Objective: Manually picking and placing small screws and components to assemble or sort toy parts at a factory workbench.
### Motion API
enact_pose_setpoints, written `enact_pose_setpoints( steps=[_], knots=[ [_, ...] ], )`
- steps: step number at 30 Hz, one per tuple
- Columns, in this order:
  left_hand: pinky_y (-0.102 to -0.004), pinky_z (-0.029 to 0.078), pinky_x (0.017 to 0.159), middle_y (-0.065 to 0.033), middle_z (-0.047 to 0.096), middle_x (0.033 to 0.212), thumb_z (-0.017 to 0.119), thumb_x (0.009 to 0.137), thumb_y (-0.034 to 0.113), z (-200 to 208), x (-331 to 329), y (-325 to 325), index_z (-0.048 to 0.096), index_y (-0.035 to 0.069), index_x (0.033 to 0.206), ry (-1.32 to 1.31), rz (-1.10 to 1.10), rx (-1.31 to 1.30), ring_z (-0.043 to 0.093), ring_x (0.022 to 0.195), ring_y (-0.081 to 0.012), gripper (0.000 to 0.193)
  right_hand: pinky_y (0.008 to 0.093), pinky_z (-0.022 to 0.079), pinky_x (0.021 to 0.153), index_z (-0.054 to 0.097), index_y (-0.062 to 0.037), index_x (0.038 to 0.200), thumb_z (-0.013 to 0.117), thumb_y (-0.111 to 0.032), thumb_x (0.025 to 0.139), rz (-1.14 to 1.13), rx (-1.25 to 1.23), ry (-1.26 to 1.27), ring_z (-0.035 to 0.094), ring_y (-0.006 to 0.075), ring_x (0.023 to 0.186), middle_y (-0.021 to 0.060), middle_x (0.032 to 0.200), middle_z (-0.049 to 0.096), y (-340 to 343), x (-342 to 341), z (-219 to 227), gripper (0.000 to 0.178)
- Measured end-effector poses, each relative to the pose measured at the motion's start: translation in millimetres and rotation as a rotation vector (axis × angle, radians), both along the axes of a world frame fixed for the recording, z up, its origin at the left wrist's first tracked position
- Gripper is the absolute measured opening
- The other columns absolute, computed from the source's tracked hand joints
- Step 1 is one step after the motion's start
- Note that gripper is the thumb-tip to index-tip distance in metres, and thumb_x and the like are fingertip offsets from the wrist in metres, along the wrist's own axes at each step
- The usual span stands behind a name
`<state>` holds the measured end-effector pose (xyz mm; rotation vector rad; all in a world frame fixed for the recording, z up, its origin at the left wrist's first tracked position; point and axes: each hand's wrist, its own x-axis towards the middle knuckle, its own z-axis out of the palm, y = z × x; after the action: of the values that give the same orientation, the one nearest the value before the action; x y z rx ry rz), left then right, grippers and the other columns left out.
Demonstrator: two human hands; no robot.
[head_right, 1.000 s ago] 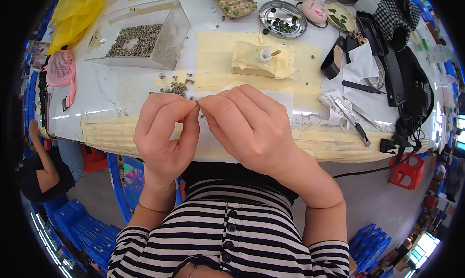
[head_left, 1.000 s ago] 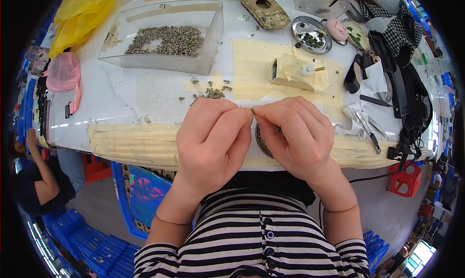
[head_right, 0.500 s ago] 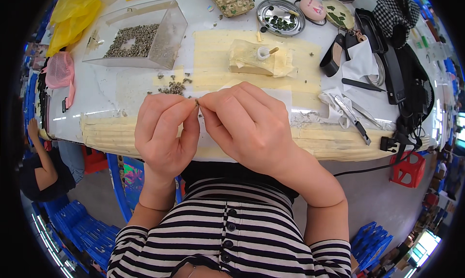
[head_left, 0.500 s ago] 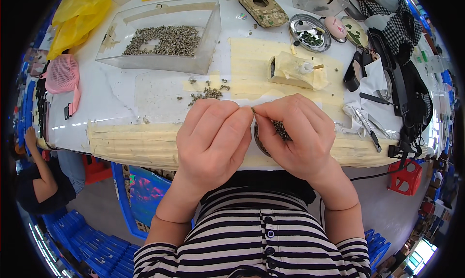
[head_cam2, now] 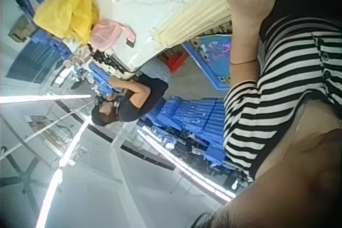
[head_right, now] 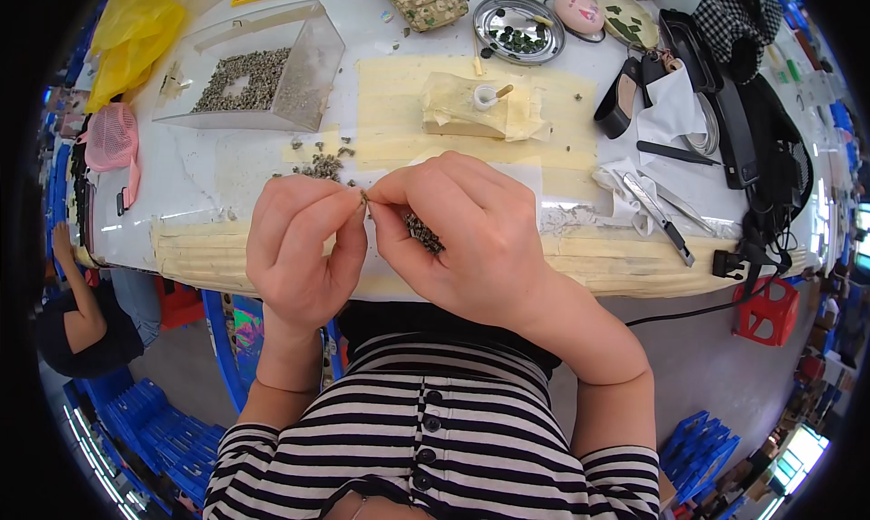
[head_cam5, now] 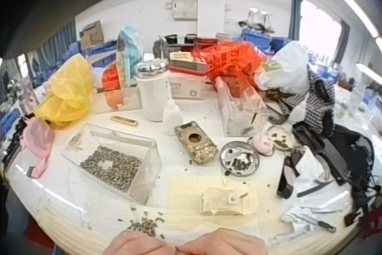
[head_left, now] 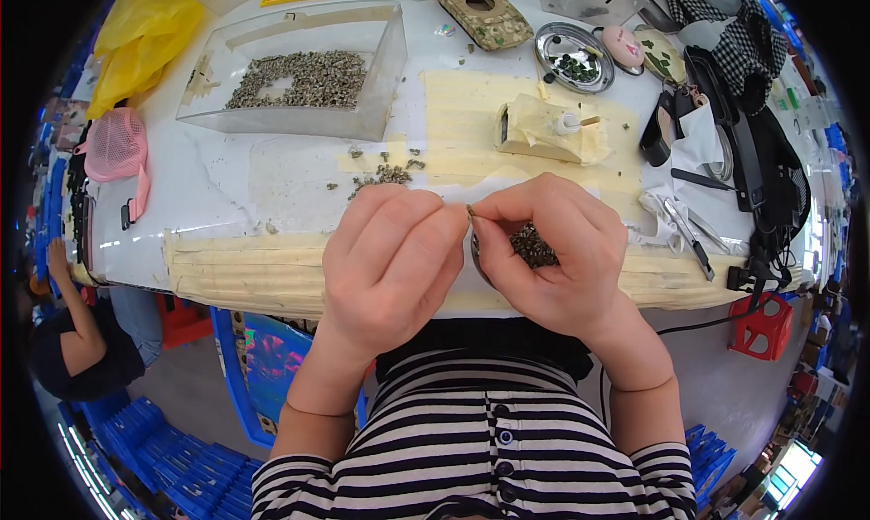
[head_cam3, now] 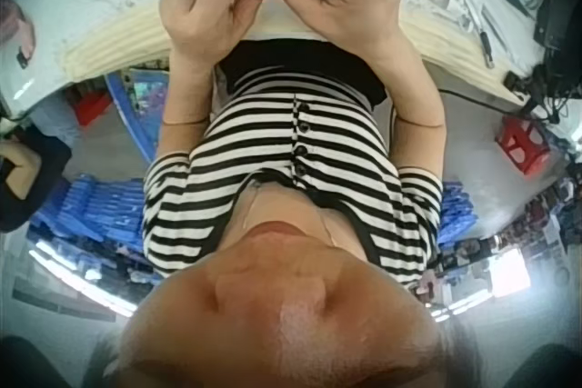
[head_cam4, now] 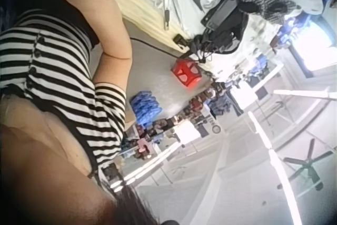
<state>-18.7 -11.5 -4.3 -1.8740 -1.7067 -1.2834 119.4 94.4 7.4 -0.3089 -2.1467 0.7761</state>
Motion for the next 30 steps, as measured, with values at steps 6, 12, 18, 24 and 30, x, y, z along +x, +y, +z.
enact_pose_setpoints(
  steps=[6,12,18,24,30],
  knots=[
    [-0.0289,0.045,0.055,-0.0083,0.061,0.075,0.068,0.074,-0.009,4.4,5.6,-2.5,0.062,0.001,0.081,-0.431,-0.059,-0.082,0.054,0.063,-0.0196,0.013,0.0308,0.05,0.053,0.065,-0.0001,0.087,0.073,0.006,0.067,-0.016,0.199,0.068,0.061,0.0228,0.06,0.0061,0.072,0.061,1.4,-3.9,-5.0,0.022],
    [-0.0254,0.042,0.056,-0.0047,0.058,0.072,0.066,0.081,-0.006,4.2,9.6,-6.6,0.061,0.0,0.081,-0.747,-0.103,-0.178,0.052,0.062,-0.0119,0.008,0.0306,0.051,0.054,0.065,0.0019,0.09,0.071,0.004,0.065,0.028,0.3,0.052,0.062,0.0229,0.063,0.0078,0.075,0.062,4.0,-2.4,-5.4,0.027],
    [-0.0234,0.041,0.059,-0.0031,0.057,0.072,0.065,0.083,-0.004,3.9,11.2,-7.4,0.061,0.001,0.081,-0.908,-0.158,-0.216,0.05,0.062,-0.0098,0.007,0.03,0.051,0.053,0.065,0.0007,0.089,0.072,0.003,0.065,-0.009,0.335,0.054,0.061,0.0227,0.061,0.007,0.074,0.062,2.0,-2.5,-6.4,0.025],
    [-0.029,0.046,0.059,-0.0074,0.06,0.079,0.072,0.072,-0.007,-0.9,11.7,-1.5,0.064,0.0,0.086,-0.383,-0.044,-0.013,0.055,0.066,-0.0197,0.017,0.0308,0.05,0.053,0.066,-0.0009,0.087,0.073,0.004,0.069,0.004,0.163,0.086,0.061,0.023,0.06,0.0064,0.072,0.061,0.9,-2.8,-2.1,0.021],
    [-0.0337,0.05,0.062,-0.0096,0.061,0.085,0.076,0.063,-0.006,-1.2,4.2,-1.4,0.067,-0.002,0.092,-0.089,-0.006,0.03,0.059,0.073,-0.0273,0.031,0.0321,0.05,0.053,0.066,-0.0018,0.087,0.074,0.005,0.07,-0.025,0.203,0.052,0.061,0.0231,0.06,0.006,0.07,0.06,2.1,-3.7,-4.5,0.02]
  ],
)
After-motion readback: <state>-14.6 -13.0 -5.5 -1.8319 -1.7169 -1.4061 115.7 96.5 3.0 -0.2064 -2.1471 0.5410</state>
